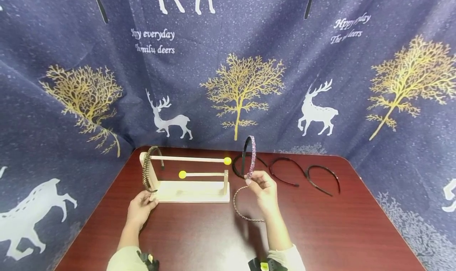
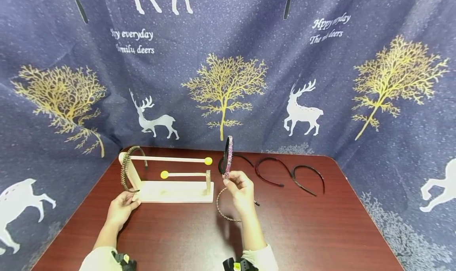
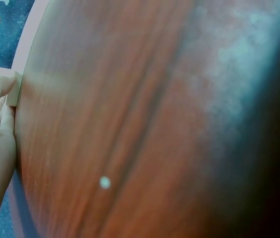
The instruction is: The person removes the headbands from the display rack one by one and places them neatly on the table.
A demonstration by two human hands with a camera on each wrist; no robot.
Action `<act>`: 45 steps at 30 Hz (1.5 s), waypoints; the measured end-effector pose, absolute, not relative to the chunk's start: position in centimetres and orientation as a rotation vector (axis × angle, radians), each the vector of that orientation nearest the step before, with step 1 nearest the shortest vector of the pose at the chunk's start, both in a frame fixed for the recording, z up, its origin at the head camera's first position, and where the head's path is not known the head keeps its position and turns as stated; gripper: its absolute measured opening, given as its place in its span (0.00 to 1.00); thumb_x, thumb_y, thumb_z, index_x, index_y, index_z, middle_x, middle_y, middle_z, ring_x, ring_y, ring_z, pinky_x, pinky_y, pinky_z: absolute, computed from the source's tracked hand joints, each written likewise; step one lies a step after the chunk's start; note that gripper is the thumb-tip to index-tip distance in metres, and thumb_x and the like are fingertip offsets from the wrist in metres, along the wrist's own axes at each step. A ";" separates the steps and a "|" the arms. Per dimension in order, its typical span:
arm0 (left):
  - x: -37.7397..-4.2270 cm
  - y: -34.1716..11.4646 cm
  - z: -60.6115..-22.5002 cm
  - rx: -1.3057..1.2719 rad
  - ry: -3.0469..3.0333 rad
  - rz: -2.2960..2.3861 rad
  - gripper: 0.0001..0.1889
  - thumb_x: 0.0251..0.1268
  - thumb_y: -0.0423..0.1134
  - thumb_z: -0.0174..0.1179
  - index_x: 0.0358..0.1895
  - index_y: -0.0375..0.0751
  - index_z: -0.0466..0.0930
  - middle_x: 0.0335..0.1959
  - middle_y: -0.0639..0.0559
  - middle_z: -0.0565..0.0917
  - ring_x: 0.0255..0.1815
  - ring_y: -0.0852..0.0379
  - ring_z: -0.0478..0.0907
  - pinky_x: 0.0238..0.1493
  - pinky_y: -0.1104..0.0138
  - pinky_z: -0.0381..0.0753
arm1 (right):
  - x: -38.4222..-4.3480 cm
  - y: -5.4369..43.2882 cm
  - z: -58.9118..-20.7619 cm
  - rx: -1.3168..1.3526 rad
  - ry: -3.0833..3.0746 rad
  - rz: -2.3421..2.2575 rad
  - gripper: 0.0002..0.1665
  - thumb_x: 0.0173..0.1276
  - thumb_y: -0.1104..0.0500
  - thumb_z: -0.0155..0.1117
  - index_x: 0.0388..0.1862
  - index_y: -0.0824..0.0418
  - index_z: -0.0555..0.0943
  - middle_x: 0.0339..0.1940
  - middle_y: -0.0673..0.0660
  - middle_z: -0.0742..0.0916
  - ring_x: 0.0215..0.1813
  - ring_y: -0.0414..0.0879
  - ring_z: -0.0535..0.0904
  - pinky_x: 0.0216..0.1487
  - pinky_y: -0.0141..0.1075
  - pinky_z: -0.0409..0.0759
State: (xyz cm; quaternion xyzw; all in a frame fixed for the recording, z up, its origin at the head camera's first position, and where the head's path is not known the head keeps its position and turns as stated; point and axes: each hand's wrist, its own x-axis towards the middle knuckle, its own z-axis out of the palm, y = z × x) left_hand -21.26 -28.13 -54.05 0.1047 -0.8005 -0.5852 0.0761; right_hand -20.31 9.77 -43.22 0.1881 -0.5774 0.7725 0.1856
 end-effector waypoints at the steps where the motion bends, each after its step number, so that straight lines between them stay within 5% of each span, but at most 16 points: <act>1: -21.3 -28.1 -54.1 0.316 -2.401 -1.755 0.27 0.58 0.25 0.60 0.61 0.23 0.62 0.62 0.29 0.66 0.64 0.42 0.62 0.62 0.61 0.63 | -20.2 10.0 -43.3 0.525 -1.632 2.169 0.07 0.56 0.79 0.58 0.34 0.76 0.72 0.32 0.56 0.85 0.37 0.43 0.81 0.38 0.30 0.79; 12: -21.2 -27.8 -54.1 0.312 -2.397 -1.785 0.27 0.59 0.24 0.58 0.61 0.23 0.61 0.63 0.29 0.64 0.65 0.41 0.60 0.63 0.60 0.62 | -19.1 12.8 -44.7 0.446 -1.619 2.173 0.07 0.56 0.80 0.57 0.32 0.73 0.74 0.32 0.61 0.85 0.36 0.45 0.80 0.39 0.31 0.79; 27: -21.3 -28.1 -54.0 0.307 -2.411 -1.782 0.26 0.60 0.25 0.58 0.61 0.23 0.62 0.63 0.29 0.64 0.65 0.41 0.60 0.63 0.61 0.63 | -18.2 15.4 -47.5 0.304 -1.679 2.146 0.08 0.56 0.78 0.58 0.35 0.72 0.76 0.30 0.54 0.83 0.37 0.44 0.79 0.41 0.33 0.79; 45: -21.4 -28.3 -54.1 0.309 -2.440 -1.736 0.25 0.59 0.27 0.59 0.60 0.25 0.64 0.62 0.30 0.67 0.64 0.42 0.62 0.62 0.62 0.64 | -15.8 18.4 -48.3 0.026 -1.869 1.976 0.09 0.55 0.81 0.57 0.36 0.80 0.73 0.27 0.53 0.83 0.32 0.39 0.78 0.36 0.29 0.77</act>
